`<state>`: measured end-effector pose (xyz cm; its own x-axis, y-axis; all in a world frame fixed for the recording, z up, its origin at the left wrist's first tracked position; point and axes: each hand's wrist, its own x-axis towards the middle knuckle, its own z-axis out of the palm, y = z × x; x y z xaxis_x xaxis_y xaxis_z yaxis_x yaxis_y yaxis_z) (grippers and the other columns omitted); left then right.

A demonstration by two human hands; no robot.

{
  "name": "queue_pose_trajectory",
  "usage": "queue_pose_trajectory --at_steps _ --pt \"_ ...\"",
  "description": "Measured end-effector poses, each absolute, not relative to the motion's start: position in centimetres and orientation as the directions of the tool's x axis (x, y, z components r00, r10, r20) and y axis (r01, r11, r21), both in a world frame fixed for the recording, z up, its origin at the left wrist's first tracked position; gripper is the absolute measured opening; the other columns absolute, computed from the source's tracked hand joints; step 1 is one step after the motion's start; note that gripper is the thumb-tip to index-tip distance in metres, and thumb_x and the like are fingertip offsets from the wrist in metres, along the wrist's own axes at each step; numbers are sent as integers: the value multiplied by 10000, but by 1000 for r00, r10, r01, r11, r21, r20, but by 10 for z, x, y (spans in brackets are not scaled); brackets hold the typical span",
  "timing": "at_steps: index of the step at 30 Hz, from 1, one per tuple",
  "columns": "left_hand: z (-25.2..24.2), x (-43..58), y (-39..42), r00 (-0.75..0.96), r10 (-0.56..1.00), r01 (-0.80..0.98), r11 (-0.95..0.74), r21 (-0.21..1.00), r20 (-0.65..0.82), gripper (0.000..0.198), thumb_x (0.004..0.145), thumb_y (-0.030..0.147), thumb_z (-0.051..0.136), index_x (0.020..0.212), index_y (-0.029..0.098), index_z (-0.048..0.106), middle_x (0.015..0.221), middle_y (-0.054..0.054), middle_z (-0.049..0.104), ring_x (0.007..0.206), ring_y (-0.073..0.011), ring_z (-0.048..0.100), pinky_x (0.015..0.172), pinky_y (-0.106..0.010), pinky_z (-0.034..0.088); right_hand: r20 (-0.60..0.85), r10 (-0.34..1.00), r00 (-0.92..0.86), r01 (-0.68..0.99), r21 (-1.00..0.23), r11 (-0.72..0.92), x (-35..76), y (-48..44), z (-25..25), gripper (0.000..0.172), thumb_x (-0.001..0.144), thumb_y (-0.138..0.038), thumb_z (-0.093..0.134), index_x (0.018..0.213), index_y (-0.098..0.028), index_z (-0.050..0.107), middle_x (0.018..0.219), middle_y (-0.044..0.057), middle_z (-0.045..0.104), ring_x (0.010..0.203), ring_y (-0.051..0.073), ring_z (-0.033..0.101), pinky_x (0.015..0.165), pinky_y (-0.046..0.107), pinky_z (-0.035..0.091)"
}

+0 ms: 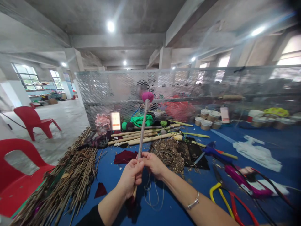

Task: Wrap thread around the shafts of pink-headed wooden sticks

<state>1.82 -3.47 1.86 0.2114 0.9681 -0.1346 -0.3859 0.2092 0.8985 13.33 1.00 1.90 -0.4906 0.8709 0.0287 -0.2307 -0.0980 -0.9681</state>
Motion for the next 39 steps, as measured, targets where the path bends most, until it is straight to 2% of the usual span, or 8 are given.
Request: queue_pose_trajectory --at_steps 6,10,14,20,26,29,33,39 --pt "7 14 -28 110 994 -64 38 997 -31 364 579 406 698 713 138 492 566 53 472 497 -51 404 484 -181 311 -28 893 -448 -86 -994 -74 148 18 17 325 555 -388 716 678 -125 570 571 -21 571 517 90 476 526 214 330" --pt "0 11 -25 177 976 85 113 990 -126 384 560 425 698 702 136 491 528 49 482 453 -58 387 457 -191 287 -89 916 -391 30 -996 -85 151 19 8 307 556 -391 704 613 -130 553 501 -45 521 464 69 399 482 207 273" --pt "-7 9 -26 176 977 160 95 982 -123 394 532 441 712 635 139 480 494 66 440 435 -47 346 446 -188 249 -150 920 -363 87 -988 -127 146 14 2 299 564 -389 688 559 -132 535 483 -44 503 460 65 374 476 210 257" --pt "-2 5 -29 298 897 23 334 942 -325 424 532 496 695 648 134 509 545 15 544 450 -75 471 450 -186 322 -264 894 -363 164 -962 -217 147 11 2 313 582 -388 681 535 -147 485 385 -78 386 362 34 236 390 209 122" --pt "12 5 -33 478 827 -235 446 864 -297 357 653 417 654 815 106 586 728 -60 626 557 -72 551 504 -164 397 -283 772 -569 -65 -921 -385 154 10 4 307 656 -427 630 715 -151 509 455 -88 414 319 10 182 344 190 43" --pt "9 3 -33 508 787 -133 473 871 -350 355 655 421 646 837 125 576 746 -64 633 570 -104 574 504 -198 427 -288 803 -521 -7 -940 -342 149 6 -2 316 645 -423 638 645 -145 488 436 -76 434 303 11 211 328 192 52" --pt "-1 2 -32 412 851 60 332 941 -326 372 565 433 706 688 112 564 563 -8 567 445 -82 502 439 -194 393 -273 868 -415 14 -956 -294 140 2 -10 332 613 -422 658 615 -145 474 447 -54 487 312 19 275 326 186 99" --pt "9 3 -34 534 773 -110 467 878 -344 348 643 401 666 822 110 600 757 -73 621 592 -89 580 478 -150 402 -286 747 -600 -80 -908 -412 151 6 -5 313 658 -410 636 762 -143 508 455 -83 433 317 3 168 329 182 26"
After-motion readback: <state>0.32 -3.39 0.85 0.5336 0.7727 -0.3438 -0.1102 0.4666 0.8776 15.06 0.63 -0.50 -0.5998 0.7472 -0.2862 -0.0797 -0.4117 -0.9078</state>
